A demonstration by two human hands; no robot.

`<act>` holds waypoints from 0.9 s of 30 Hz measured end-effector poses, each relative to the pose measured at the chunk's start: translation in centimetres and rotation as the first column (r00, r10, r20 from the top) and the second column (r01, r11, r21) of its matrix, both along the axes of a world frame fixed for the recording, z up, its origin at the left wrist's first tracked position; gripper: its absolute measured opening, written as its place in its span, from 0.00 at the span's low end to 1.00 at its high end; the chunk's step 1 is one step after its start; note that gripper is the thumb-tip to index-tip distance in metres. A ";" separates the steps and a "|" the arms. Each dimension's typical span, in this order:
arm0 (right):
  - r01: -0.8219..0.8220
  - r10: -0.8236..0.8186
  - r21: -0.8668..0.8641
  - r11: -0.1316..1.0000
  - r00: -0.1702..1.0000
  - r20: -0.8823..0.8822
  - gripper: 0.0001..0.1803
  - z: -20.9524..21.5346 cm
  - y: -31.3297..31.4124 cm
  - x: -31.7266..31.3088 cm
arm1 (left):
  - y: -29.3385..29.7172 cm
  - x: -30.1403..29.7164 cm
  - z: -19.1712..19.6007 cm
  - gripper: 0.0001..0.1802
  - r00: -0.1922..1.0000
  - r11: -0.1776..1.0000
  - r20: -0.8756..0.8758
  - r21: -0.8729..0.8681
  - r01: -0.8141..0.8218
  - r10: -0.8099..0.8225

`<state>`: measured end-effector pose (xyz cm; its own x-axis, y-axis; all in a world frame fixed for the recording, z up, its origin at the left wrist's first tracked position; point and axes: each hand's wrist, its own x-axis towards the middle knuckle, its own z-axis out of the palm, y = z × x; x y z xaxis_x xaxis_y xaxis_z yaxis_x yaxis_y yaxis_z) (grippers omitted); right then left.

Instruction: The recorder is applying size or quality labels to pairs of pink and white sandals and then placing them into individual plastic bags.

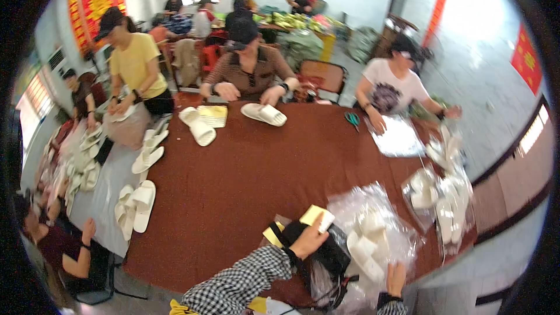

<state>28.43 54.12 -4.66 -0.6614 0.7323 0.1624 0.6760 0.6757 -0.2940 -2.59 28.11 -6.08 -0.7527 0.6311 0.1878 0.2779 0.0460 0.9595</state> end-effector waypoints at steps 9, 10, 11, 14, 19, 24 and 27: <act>-0.199 -0.270 -0.884 0.422 0.903 -0.333 0.14 -0.2 1.5 -2.4 | 3.8 -0.8 -0.3 0.40 0.976 0.962 0.213 -0.273 0.022 0.038; -0.388 -0.279 -0.842 0.375 0.819 -0.501 0.13 2.8 0.0 -2.9 | 5.2 -0.5 -0.7 0.39 0.977 0.964 0.213 -0.262 0.034 0.023; -0.510 -0.264 -0.858 -0.069 0.838 -0.477 0.40 -0.1 5.0 1.0 | 6.3 -0.3 -1.0 0.38 0.977 0.966 0.214 -0.254 0.043 0.013; -0.596 -0.541 -0.787 -0.160 0.720 -0.435 0.26 2.1 2.9 -1.1 | 6.4 -1.0 -1.1 0.36 0.971 0.954 0.220 -0.298 -0.027 0.096; -0.369 0.485 -0.725 0.582 0.873 -0.055 0.27 -1.7 4.8 -3.4 | 7.4 -1.7 -2.4 0.29 0.986 0.964 0.144 -0.264 -0.040 0.081; -0.677 0.673 0.101 0.729 0.736 0.076 0.13 3.6 0.5 -9.9 | 8.1 -2.2 -1.5 0.25 0.984 0.966 0.166 -0.257 -0.025 0.069; -0.743 0.728 0.064 0.666 0.666 0.159 0.23 6.8 -4.1 -14.4 | 7.3 -2.3 -0.4 0.23 0.984 0.956 0.158 -0.290 -0.034 0.083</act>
<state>14.06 50.04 2.13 -0.9946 -0.0203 0.1014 -0.0343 0.9897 -0.1387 -4.91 35.43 -6.43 -0.7948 0.5938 -0.1252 0.1035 0.3360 0.9362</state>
